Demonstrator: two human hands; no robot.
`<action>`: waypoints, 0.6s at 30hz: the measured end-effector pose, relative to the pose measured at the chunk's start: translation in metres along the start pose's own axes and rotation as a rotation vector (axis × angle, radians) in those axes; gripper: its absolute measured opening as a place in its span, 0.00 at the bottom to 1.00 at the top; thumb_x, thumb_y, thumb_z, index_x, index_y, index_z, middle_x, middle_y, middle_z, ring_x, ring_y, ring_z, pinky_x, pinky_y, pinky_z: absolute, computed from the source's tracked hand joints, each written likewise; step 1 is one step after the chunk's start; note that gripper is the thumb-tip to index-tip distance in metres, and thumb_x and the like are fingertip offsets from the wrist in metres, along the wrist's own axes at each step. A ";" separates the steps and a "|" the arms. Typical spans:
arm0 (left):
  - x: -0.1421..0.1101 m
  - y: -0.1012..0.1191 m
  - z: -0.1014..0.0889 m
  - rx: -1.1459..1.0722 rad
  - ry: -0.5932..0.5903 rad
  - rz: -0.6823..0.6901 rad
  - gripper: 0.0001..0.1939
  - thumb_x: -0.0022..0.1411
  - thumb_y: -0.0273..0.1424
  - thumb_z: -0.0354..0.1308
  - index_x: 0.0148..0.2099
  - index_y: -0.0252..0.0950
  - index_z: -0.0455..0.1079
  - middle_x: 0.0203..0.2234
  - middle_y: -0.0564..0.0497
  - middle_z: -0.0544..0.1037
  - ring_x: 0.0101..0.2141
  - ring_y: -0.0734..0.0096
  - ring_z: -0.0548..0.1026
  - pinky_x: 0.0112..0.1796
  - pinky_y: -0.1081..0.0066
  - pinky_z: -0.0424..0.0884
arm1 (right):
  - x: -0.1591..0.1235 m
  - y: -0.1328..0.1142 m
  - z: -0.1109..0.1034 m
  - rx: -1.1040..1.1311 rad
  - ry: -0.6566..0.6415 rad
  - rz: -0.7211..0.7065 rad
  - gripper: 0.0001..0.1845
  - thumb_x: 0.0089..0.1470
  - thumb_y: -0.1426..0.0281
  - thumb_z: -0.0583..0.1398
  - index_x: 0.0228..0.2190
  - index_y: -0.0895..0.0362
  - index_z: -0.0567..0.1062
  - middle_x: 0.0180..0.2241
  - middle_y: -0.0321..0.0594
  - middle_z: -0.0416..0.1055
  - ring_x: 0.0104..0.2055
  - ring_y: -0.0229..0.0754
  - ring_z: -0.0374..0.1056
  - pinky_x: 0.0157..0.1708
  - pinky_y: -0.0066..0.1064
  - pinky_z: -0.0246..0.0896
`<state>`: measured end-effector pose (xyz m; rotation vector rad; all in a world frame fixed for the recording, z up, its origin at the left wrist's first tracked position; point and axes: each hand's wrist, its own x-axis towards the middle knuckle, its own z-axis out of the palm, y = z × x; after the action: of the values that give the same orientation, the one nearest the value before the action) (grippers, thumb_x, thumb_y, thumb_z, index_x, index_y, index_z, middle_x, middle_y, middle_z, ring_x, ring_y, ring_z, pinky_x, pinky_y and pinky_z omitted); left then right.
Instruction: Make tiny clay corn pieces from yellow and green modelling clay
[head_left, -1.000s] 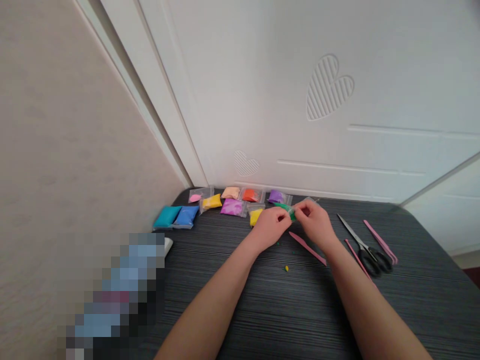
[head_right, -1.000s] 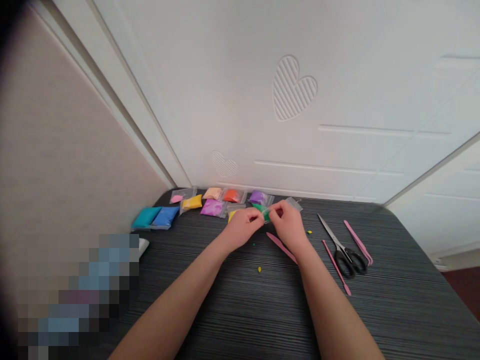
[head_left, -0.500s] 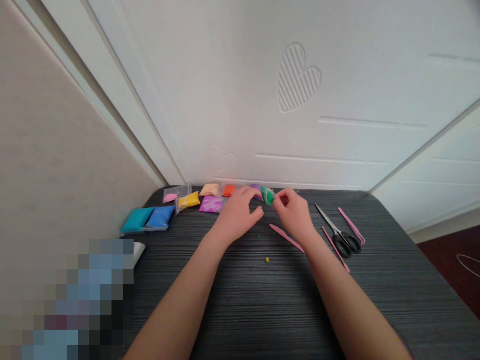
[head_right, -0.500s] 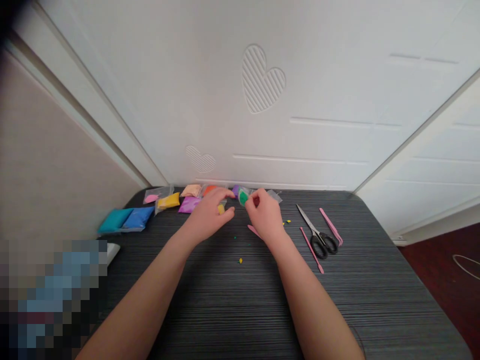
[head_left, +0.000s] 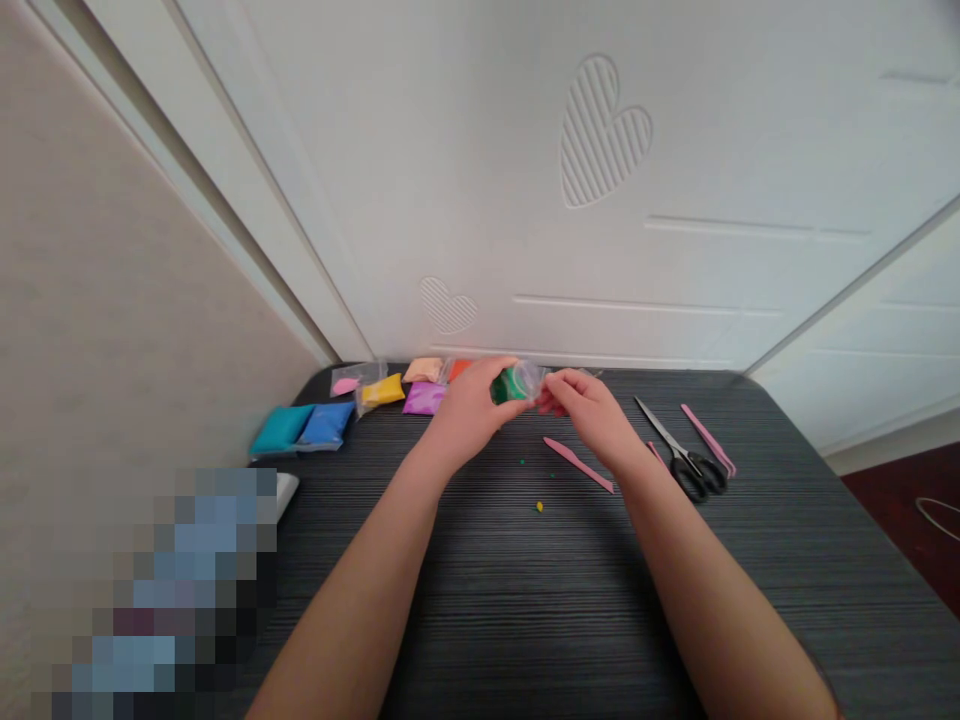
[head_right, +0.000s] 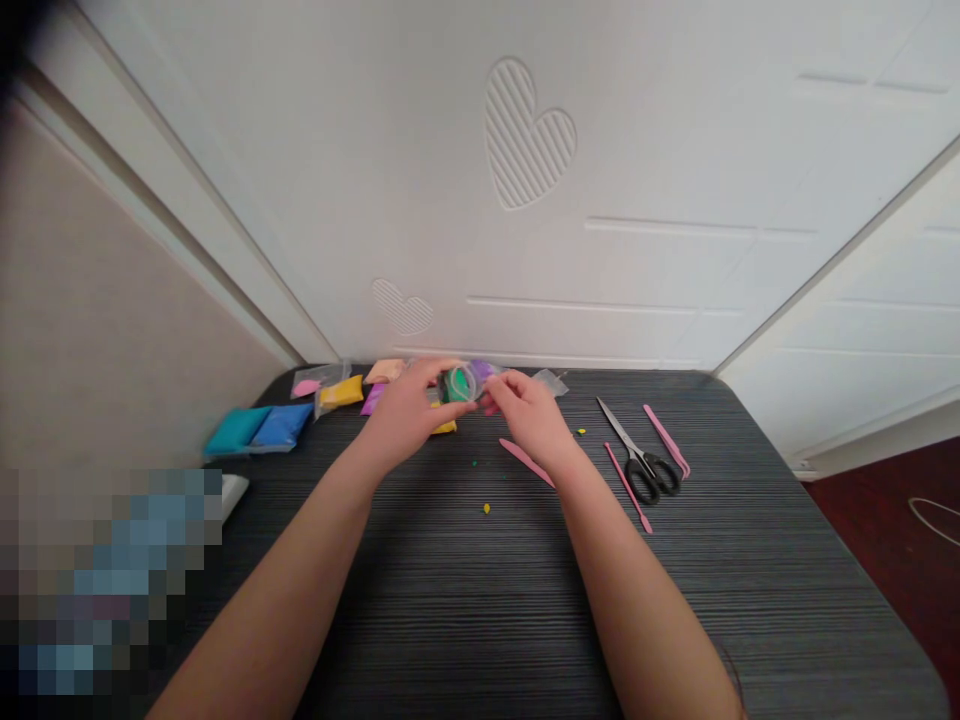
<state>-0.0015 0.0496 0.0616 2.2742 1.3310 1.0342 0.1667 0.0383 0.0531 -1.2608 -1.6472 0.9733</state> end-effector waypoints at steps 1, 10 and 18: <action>0.001 -0.002 -0.003 -0.005 0.026 -0.020 0.21 0.48 0.34 0.60 0.46 0.36 0.64 0.42 0.49 0.71 0.43 0.66 0.68 0.45 0.66 0.63 | -0.001 0.002 0.000 -0.076 -0.038 -0.006 0.17 0.52 0.62 0.46 0.29 0.58 0.69 0.27 0.37 0.70 0.28 0.34 0.65 0.28 0.27 0.57; 0.004 -0.021 -0.010 -0.215 0.064 -0.166 0.24 0.48 0.38 0.59 0.48 0.36 0.64 0.44 0.47 0.70 0.44 0.64 0.68 0.45 0.63 0.63 | -0.015 0.023 0.021 -0.476 -0.328 -0.069 0.04 0.37 0.76 0.61 0.19 0.55 0.73 0.20 0.34 0.68 0.23 0.37 0.61 0.26 0.30 0.49; 0.002 -0.019 -0.003 -0.315 0.059 -0.128 0.25 0.46 0.32 0.60 0.49 0.35 0.63 0.45 0.46 0.69 0.46 0.64 0.67 0.47 0.62 0.62 | -0.016 0.009 0.015 -0.522 -0.334 -0.099 0.06 0.42 0.76 0.56 0.20 0.57 0.72 0.21 0.36 0.68 0.24 0.36 0.61 0.26 0.30 0.50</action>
<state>-0.0151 0.0613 0.0539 1.9175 1.2195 1.1804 0.1587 0.0235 0.0371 -1.3807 -2.3076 0.7432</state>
